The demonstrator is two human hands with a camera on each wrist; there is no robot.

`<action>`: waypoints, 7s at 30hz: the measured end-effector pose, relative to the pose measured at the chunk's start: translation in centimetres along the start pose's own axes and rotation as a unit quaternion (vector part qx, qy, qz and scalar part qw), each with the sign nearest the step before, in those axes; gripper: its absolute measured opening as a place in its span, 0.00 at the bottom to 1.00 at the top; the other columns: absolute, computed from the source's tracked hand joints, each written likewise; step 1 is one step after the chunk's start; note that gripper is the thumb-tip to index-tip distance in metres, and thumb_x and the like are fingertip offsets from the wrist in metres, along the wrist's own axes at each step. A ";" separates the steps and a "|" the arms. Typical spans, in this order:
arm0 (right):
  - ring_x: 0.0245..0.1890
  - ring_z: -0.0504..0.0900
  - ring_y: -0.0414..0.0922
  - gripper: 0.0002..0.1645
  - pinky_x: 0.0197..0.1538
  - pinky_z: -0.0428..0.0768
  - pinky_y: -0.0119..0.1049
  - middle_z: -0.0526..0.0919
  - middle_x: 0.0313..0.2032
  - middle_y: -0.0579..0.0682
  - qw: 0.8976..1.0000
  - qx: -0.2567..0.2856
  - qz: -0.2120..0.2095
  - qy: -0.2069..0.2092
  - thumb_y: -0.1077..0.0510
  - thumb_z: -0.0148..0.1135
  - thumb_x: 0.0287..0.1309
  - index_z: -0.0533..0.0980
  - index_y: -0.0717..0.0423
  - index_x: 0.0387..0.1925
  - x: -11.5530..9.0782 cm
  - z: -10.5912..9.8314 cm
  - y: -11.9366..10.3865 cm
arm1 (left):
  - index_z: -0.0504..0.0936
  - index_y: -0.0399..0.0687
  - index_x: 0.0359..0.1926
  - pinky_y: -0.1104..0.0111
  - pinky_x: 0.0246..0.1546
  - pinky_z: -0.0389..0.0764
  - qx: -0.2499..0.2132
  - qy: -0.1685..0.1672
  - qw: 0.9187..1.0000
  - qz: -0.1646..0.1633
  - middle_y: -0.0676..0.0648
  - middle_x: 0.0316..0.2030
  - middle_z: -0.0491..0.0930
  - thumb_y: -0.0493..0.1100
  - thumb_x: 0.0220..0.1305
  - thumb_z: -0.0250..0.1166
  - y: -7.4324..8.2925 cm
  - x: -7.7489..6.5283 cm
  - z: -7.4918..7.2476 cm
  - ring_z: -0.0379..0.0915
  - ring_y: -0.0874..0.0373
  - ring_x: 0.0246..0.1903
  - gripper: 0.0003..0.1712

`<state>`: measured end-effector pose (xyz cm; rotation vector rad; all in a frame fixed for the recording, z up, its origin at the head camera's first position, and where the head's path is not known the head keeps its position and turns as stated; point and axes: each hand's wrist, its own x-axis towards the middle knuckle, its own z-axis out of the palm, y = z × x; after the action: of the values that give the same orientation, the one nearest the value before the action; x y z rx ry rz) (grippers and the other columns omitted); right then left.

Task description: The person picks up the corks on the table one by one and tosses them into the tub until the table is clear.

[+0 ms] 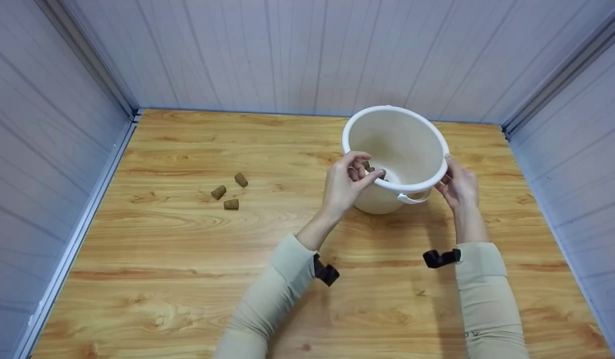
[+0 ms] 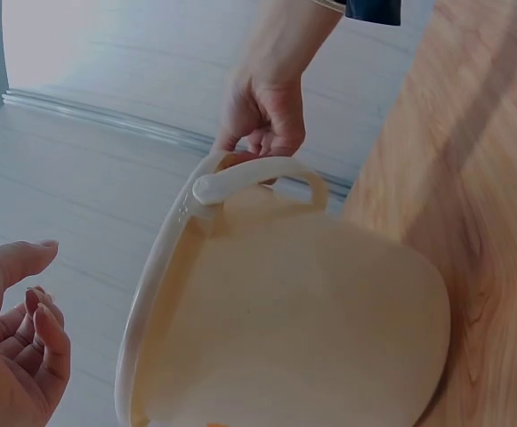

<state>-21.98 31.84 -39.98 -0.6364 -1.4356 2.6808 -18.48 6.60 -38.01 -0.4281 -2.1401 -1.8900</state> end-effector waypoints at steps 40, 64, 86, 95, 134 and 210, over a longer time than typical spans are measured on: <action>0.25 0.80 0.46 0.09 0.30 0.78 0.38 0.79 0.25 0.55 1.000 0.010 0.013 0.006 0.60 0.61 0.52 0.75 0.64 0.32 0.1 0.2 -0.2 | 0.77 0.33 0.36 0.78 0.19 0.66 0.007 0.103 0.991 -0.082 0.49 0.17 0.70 0.34 0.45 0.69 -6.0 -3.8 -9.4 0.63 0.65 0.16 0.15; 0.24 0.80 0.46 0.10 0.30 0.78 0.37 0.80 0.24 0.55 1.000 0.008 0.009 -0.006 0.60 0.61 0.52 0.76 0.65 0.31 -0.1 0.0 -0.3 | 0.76 0.32 0.37 0.78 0.18 0.66 0.070 0.126 0.978 -0.153 0.47 0.18 0.70 0.34 0.46 0.69 -9.7 -5.2 -14.2 0.64 0.64 0.15 0.16; 0.25 0.80 0.46 0.08 0.31 0.78 0.38 0.80 0.24 0.55 1.000 0.014 0.015 -0.007 0.60 0.61 0.52 0.76 0.64 0.30 0.0 -0.1 -0.4 | 0.73 0.32 0.44 0.74 0.23 0.66 0.104 0.140 0.952 -0.250 0.47 0.22 0.70 0.36 0.50 0.66 -12.7 -6.3 -18.0 0.64 0.61 0.21 0.20; 0.24 0.80 0.46 0.09 0.28 0.78 0.37 0.80 0.24 0.55 1.000 0.004 0.002 -0.011 0.60 0.59 0.54 0.76 0.66 0.30 -0.2 0.0 -0.4 | 0.72 0.30 0.46 0.77 0.21 0.67 0.129 0.150 0.943 -0.267 0.46 0.22 0.72 0.34 0.49 0.66 -13.8 -6.5 -19.6 0.69 0.63 0.21 0.22; 0.23 0.79 0.45 0.09 0.26 0.77 0.35 0.79 0.24 0.54 1.000 -0.006 0.004 0.008 0.60 0.60 0.53 0.73 0.64 0.31 -0.4 -0.1 -0.4 | 0.72 0.36 0.45 0.62 0.36 0.71 0.176 0.171 0.903 -0.351 0.42 0.31 0.76 0.43 0.46 0.69 -16.3 -7.7 -19.3 0.72 0.52 0.32 0.26; 0.25 0.79 0.46 0.10 0.31 0.78 0.37 0.80 0.26 0.55 1.000 -0.007 -0.001 0.001 0.60 0.61 0.52 0.75 0.64 0.33 -0.4 0.2 -0.4 | 0.74 0.31 0.41 0.77 0.19 0.67 0.015 0.105 0.991 -0.084 0.48 0.16 0.69 0.30 0.40 0.71 -4.6 -4.4 -9.8 0.64 0.62 0.16 0.23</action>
<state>-21.76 31.86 -39.47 -0.6382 -1.4552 2.6694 -16.20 -3.87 -42.63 -0.0415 -2.1177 -1.8904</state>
